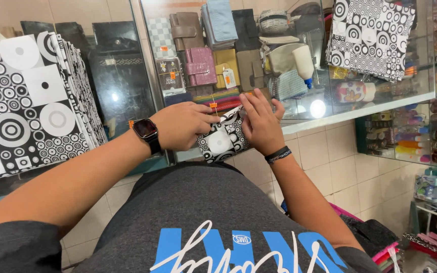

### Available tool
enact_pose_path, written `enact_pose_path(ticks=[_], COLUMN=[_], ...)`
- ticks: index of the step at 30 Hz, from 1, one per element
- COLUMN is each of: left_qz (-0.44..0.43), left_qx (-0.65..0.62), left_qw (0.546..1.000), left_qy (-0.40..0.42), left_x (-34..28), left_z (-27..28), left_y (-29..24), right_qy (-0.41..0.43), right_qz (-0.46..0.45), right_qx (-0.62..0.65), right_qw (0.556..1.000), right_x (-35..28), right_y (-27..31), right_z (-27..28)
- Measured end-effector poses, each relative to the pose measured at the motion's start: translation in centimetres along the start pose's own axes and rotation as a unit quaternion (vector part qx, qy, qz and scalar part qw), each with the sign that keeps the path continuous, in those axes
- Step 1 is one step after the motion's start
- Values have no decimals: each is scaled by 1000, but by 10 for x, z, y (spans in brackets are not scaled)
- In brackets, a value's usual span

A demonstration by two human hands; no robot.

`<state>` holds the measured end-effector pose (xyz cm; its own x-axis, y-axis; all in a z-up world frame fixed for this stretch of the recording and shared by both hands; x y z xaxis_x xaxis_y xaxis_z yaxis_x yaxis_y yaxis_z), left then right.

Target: Packaging wallets in patterned paper using glue at a retail counter

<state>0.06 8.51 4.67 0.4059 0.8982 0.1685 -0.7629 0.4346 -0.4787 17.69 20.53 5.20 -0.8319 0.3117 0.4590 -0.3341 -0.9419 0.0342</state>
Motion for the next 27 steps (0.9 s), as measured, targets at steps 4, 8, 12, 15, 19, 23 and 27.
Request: enact_pose_path(ticks=[4,8,12,15,19,23,27], left_qz=[-3,-7,-9,-16,-18,-15,-10], left_qx=[5,21,40,50,63,80,81], left_qw=[1000,1000,999,999,998,997,996], left_qy=[8,15,5,12,18,12,20], left_x=[-4,-4,-2,0,1,1,0], left_z=[1,1,-6,-9,-5,-4,-7], left_y=[-4,-4,-2,0,-2,-5,-7], right_qy=[19,8,-13,-3,7,23,39], right_qz=[30,59,75,94,116,132,137], right_qx=[14,40,41,44,47,46,48], right_qw=[999,997,996,995,992,990,989], right_x=[-2,-6,-8,-7,-4,-1,1], right_y=[-8,-11,-7,-5,-1,1,1], right_z=[-7,-14,-11,-9,-7,-7,-6])
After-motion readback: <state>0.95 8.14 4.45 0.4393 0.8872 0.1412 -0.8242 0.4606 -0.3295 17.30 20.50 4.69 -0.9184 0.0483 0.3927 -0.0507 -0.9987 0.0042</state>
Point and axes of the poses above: each hand's wrist, its own x-axis towards the middle knuckle, its own z-axis out of the back of the hand, y = z × x, the point moved 5 cm from there along x, towards the middle knuckle, and after that the axes turned 5 degrees about -y, right-handed, at the moved point
